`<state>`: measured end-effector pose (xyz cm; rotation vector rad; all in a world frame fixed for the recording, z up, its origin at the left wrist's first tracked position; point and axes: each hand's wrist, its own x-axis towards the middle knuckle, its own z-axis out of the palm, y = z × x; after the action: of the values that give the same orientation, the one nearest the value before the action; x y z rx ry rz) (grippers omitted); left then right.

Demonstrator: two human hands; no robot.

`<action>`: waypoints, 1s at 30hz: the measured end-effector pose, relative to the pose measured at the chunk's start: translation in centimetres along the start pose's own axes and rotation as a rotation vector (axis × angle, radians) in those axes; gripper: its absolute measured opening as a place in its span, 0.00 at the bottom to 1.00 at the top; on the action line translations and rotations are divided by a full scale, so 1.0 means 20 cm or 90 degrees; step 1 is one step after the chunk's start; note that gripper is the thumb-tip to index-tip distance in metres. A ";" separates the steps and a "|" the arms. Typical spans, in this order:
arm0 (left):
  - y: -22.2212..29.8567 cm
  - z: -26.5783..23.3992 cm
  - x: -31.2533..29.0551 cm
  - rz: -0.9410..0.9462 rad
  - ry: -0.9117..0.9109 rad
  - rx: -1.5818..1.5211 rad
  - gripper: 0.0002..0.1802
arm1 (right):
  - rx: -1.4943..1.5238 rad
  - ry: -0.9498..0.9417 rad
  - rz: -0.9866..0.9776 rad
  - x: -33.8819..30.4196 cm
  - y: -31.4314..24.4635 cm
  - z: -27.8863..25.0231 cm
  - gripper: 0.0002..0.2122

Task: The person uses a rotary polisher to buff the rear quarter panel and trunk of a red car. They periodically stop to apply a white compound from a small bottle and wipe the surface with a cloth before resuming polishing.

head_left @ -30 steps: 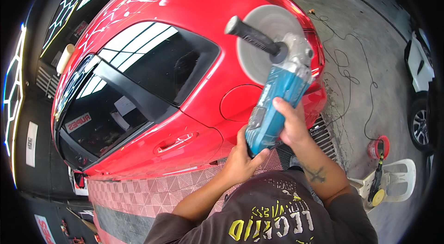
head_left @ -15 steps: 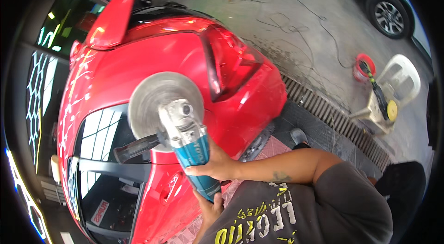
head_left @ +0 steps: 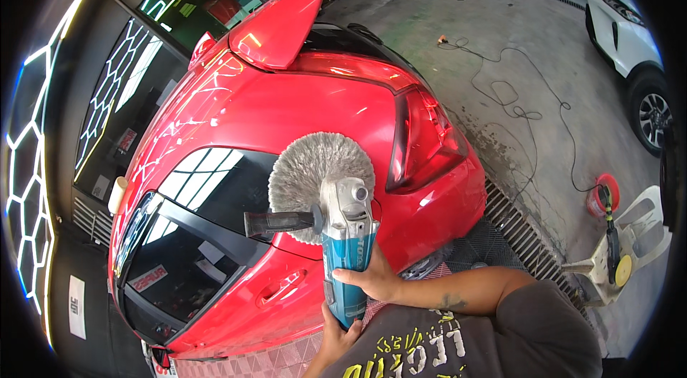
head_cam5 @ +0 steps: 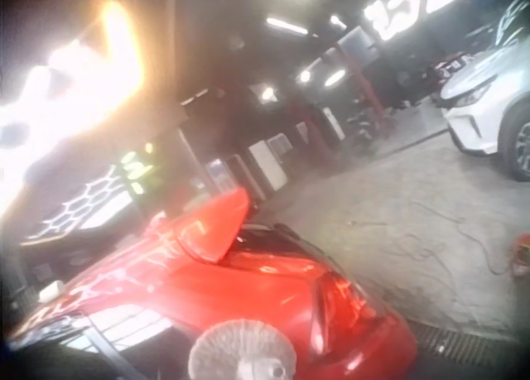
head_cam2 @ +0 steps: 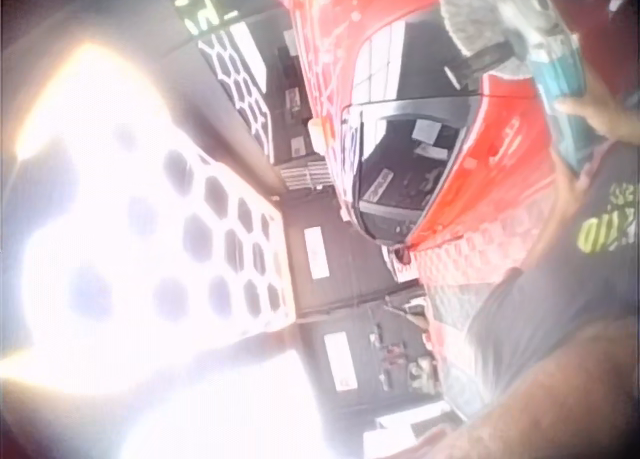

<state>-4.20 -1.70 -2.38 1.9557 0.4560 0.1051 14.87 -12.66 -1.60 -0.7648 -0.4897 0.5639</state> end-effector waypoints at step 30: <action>-0.11 -0.06 0.04 0.020 0.003 0.102 0.48 | -0.005 0.061 -0.019 0.00 0.11 0.03 0.32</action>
<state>-4.42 0.26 -3.90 2.1201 0.4490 0.0966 13.82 -11.14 -2.85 -0.7873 -0.4148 0.4961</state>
